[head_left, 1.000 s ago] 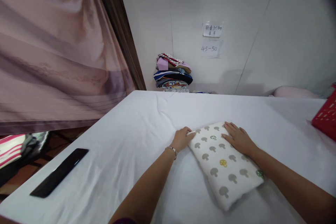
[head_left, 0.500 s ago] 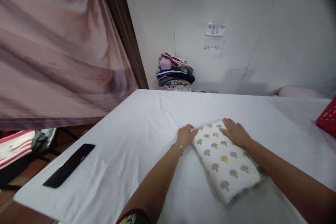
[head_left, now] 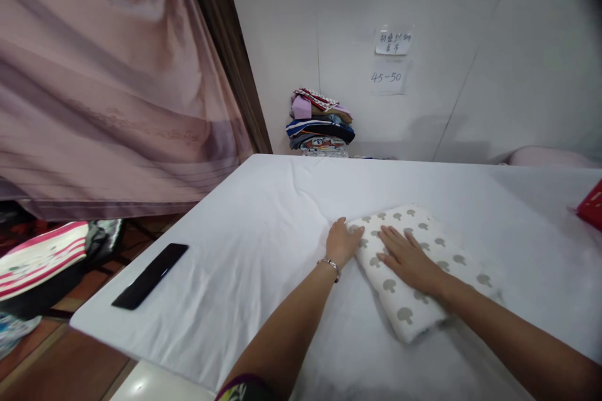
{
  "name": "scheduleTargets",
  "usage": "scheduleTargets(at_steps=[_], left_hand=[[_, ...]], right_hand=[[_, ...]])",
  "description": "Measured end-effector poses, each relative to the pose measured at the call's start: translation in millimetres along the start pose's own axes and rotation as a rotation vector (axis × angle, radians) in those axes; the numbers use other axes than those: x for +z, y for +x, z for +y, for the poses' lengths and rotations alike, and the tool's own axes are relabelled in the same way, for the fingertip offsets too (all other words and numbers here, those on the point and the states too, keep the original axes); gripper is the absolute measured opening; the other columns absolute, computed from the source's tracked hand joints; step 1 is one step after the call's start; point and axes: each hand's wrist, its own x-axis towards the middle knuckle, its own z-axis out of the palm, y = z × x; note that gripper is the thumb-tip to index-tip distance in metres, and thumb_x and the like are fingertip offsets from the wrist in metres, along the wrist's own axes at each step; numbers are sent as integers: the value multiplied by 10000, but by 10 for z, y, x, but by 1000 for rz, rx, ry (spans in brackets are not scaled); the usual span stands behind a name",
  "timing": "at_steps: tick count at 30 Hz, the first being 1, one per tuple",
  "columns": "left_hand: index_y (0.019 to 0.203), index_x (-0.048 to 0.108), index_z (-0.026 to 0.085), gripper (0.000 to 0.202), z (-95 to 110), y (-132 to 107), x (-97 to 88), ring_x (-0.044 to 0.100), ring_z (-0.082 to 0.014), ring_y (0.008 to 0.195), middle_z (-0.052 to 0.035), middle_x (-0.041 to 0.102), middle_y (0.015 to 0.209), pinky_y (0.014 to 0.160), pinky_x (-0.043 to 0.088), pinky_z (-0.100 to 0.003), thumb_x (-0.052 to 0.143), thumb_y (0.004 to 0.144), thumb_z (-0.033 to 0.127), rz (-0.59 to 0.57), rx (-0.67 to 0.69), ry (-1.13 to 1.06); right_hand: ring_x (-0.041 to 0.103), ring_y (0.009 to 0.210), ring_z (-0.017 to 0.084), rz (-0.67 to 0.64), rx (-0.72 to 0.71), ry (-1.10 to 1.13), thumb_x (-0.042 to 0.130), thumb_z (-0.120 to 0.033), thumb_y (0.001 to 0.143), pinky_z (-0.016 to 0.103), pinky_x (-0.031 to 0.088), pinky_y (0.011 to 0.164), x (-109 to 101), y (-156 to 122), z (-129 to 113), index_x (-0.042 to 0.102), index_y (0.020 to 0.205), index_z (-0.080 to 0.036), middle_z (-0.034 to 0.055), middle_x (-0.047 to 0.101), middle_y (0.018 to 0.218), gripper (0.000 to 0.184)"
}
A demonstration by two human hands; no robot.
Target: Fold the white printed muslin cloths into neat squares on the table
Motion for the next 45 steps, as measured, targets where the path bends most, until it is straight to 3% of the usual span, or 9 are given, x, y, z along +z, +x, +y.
scheduleTargets(at_steps=[5, 13, 16, 19, 22, 28, 31, 35, 45], left_hand=[[1267, 404, 157, 529, 76, 65, 114, 416, -224, 1169, -112, 479, 1233, 987, 330, -319, 497, 752, 234, 62, 102, 54], [1250, 413, 119, 510, 63, 43, 157, 393, -238, 1192, -142, 451, 1253, 1009, 315, -351, 496, 756, 214, 152, 144, 121], [1259, 406, 146, 471, 155, -111, 172, 278, -243, 1288, -130, 344, 1376, 1047, 263, -395, 474, 815, 287, 207, 310, 198], [1280, 397, 169, 457, 218, -278, 234, 193, -234, 1335, -102, 290, 1429, 1083, 188, -432, 402, 870, 371, 119, 530, 278], [1254, 444, 171, 446, 213, -348, 308, 204, -247, 1333, -104, 353, 1402, 1086, 150, -478, 348, 891, 411, 16, 580, 378], [1250, 463, 166, 473, 156, -299, 391, 210, -272, 1332, -111, 364, 1395, 1086, 131, -505, 390, 869, 437, 28, 589, 464], [1242, 473, 169, 458, 163, -296, 402, 221, -280, 1327, -114, 375, 1388, 1083, 134, -516, 423, 857, 412, 38, 587, 469], [1231, 483, 175, 442, 173, -301, 398, 229, -276, 1324, -111, 381, 1385, 1080, 157, -513, 435, 854, 401, 47, 596, 486], [1245, 477, 188, 444, 158, -290, 389, 228, -261, 1327, -88, 368, 1397, 1082, 168, -499, 424, 865, 410, 44, 597, 504]], right_hand=[[129, 1349, 228, -52, 28, 70, 187, -537, 894, 486, 128, 1074, 47, -92, -131, 270, 1402, -223, 65, 193, 1469, 602], [123, 1351, 218, -36, -14, 103, 187, -503, 909, 480, 115, 1077, 10, -157, -215, 280, 1398, -207, 55, 208, 1467, 580], [135, 1348, 224, -26, -23, 133, 223, -477, 909, 490, 110, 1073, -10, -142, -242, 265, 1403, -202, 72, 221, 1462, 567], [153, 1345, 224, -50, -20, 196, 298, -411, 894, 488, 122, 1070, -51, -113, -234, 295, 1392, -205, 79, 254, 1451, 540], [282, 1302, 212, -34, -4, 298, 350, -339, 867, 455, 198, 1060, -111, -114, -74, 510, 1252, -250, 48, 389, 1386, 426], [521, 1066, 206, 373, 358, 181, 363, -275, 826, 354, 370, 945, -350, -302, 699, 637, 1055, -199, 61, 613, 1130, 365], [572, 909, 213, 310, 507, 62, 380, -304, 819, 322, 424, 780, -457, -379, 961, 654, 942, -210, 64, 652, 982, 315], [574, 743, 187, 176, 555, 26, 394, -378, 820, 272, 378, 586, -473, -378, 1040, 631, 768, -204, 59, 644, 813, 299], [528, 824, 212, 233, 532, -4, 443, -324, 811, 302, 377, 649, -370, -331, 1077, 568, 857, -192, 67, 603, 874, 188]])
